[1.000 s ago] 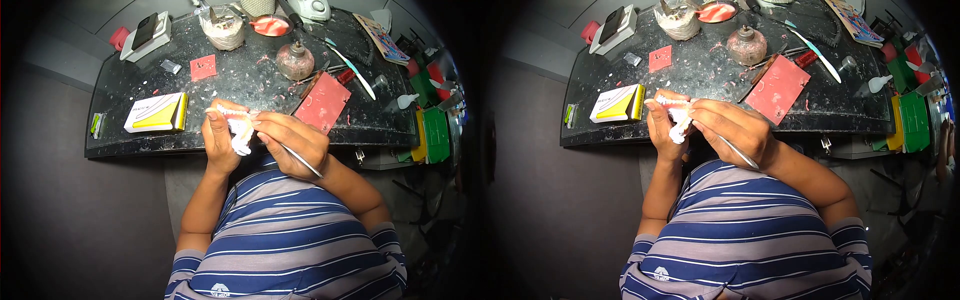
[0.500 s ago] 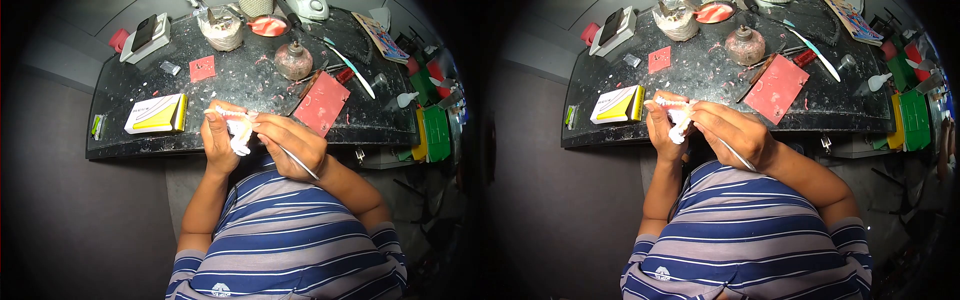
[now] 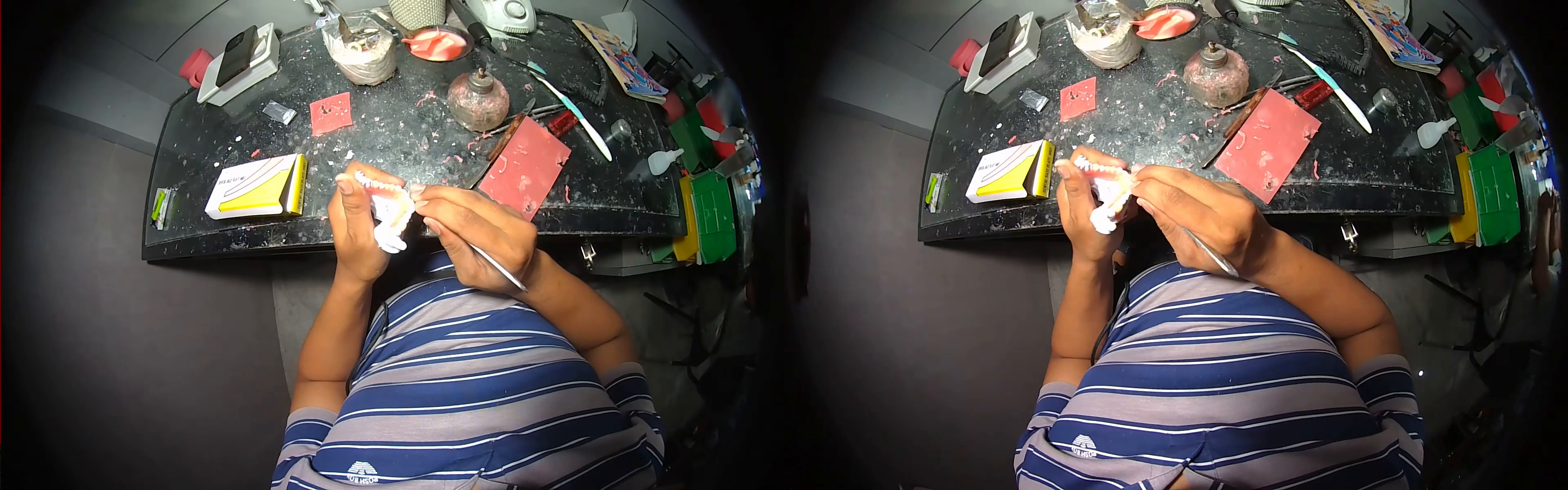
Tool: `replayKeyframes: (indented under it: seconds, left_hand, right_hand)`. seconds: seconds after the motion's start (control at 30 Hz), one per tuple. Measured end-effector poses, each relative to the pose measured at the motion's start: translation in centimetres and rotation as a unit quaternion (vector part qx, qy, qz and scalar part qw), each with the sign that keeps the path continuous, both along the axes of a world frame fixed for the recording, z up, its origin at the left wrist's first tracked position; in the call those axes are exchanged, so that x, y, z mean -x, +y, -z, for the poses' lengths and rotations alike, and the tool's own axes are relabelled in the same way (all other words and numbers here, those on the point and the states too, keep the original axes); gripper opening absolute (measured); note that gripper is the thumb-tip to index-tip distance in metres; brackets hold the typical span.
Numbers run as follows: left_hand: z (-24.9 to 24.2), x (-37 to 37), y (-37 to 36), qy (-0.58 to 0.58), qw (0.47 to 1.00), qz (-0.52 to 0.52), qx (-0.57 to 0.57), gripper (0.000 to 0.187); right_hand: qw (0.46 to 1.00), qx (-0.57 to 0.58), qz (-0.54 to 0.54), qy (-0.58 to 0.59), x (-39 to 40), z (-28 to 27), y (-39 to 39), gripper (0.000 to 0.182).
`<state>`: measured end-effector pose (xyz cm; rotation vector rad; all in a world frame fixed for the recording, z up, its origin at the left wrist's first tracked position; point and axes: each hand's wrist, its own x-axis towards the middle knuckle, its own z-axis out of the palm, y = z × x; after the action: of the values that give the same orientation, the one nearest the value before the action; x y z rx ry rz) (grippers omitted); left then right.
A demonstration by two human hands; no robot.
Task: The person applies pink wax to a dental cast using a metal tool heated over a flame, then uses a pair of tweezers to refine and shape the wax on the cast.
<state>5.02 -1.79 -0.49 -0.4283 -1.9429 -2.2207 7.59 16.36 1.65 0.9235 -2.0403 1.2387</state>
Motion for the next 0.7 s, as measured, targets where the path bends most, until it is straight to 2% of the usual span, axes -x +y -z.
replayKeyframes:
  seconds: [0.07,0.13,0.2,0.33,0.7]
  left_hand:
    - [-0.1,0.39,-0.59,-0.094,0.987,0.09,-0.096,0.065]
    - [-0.08,0.69,-0.61,-0.103,0.985,0.093,-0.103,0.065]
    - [-0.23,0.62,-0.48,-0.102,0.985,0.106,-0.089,0.065]
    - [-0.48,0.52,-0.33,-0.124,0.981,0.101,-0.109,0.064]
    - [-0.64,0.46,-0.17,-0.128,0.977,0.105,-0.137,0.064]
  right_hand:
    - [1.0,-0.006,0.0,0.015,0.26,-0.1,0.19,0.014]
    - [0.999,-0.013,0.001,0.03,0.4,-0.21,0.42,0.015]
    - [0.999,0.033,0.028,0.008,0.42,-0.38,0.68,0.016]
    - [0.999,0.025,-0.02,0.008,0.58,-0.44,0.74,0.014]
    - [0.999,0.025,-0.036,-0.002,0.65,0.03,0.44,0.014]
